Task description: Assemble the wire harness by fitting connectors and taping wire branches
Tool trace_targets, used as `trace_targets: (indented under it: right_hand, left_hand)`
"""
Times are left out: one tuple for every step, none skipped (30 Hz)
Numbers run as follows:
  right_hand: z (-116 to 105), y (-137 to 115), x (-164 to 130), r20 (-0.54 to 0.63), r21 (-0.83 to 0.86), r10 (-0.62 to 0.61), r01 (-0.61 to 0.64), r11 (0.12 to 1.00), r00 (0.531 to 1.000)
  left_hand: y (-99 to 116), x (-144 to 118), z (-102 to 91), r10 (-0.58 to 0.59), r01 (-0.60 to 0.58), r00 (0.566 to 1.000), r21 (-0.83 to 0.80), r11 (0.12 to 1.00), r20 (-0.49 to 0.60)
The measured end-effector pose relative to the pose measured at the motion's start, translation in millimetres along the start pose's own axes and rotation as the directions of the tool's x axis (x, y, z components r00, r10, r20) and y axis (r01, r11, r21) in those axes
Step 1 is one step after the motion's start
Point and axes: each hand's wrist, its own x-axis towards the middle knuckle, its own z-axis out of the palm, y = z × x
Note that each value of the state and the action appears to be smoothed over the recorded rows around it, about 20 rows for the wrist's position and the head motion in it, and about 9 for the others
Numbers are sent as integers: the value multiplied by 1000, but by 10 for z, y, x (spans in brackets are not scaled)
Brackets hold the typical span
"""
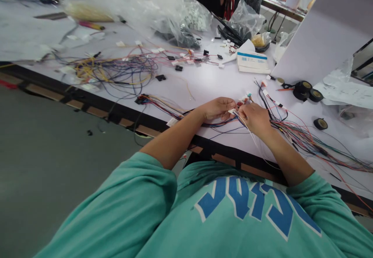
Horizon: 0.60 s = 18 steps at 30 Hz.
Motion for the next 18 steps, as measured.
trace_targets:
  right_hand:
    - [-21, -8, -4, 17, -21, -8, 8, 1000, 1000]
    - [-40, -15, -7, 32, -36, -12, 13, 999, 999]
    - [-56, -21, -9, 45, -46, -13, 15, 999, 999]
    - [-70, -26, -10, 57, -53, -12, 15, 998, 998]
    - [-82, -32, -10, 69, -59, -7, 11, 998, 998]
    - [-92, -38, -10, 81, -66, 1, 4, 998, 997]
    - [-101, -45, -9, 96, -75, 11, -4, 997, 995]
    - [-109, -52, -8, 112, -84, 20, -10, 996, 993]
    - [-116, -59, -8, 128, -93, 26, -14, 996, 991]
    - [-122, -65, -8, 143, -102, 29, -15, 995, 989]
    - [-126, -70, -8, 157, -111, 30, -13, 994, 987]
    - [-128, -73, -8, 168, -118, 26, -6, 993, 985]
    - [-128, -75, -9, 177, -123, 20, 2, 992, 984]
    - [-128, -76, -9, 184, -127, 12, 12, 992, 983]
    - [-128, -76, -10, 188, -130, 5, 20, 991, 982]
    - [-129, -77, -11, 190, -133, 1, 25, 991, 982]
    - [-130, -79, -11, 194, -136, -2, 28, 990, 981]
    - [-133, -82, -11, 199, -138, -2, 30, 990, 980]
  left_hand:
    - [0, -1, 6, 1, -1, 1000, -4, 1000, -4]
    - [2, -2, 13, 4, -4, 1000, -7, 1000, -3]
    - [6, -4, 21, 6, -6, 1000, -7, 1000, 1]
    - [10, -7, 30, 7, -7, 1000, -5, 1000, 7]
    - [16, -10, 38, 8, -8, 1000, -2, 1000, 11]
    - [20, -12, 45, 7, -7, 1000, 3, 1000, 15]
    - [24, -14, 49, 7, -8, 1000, 8, 1000, 18]
    - [26, -14, 52, 8, -8, 1000, 14, 1000, 24]
    - [26, -13, 51, 12, -13, 999, 18, 1000, 31]
    - [23, -11, 49, 17, -18, 999, 23, 1000, 39]
    - [19, -7, 45, 23, -24, 999, 27, 999, 46]
    - [14, -3, 41, 26, -28, 998, 32, 999, 50]
    - [9, 1, 38, 27, -29, 998, 38, 999, 49]
    - [4, 4, 35, 23, -25, 999, 45, 999, 47]
    - [1, 7, 34, 18, -20, 999, 52, 998, 42]
    - [-1, 8, 34, 12, -14, 999, 59, 998, 36]
    - [-1, 9, 36, 6, -8, 1000, 66, 998, 29]
    - [0, 8, 38, 0, -2, 1000, 73, 997, 21]
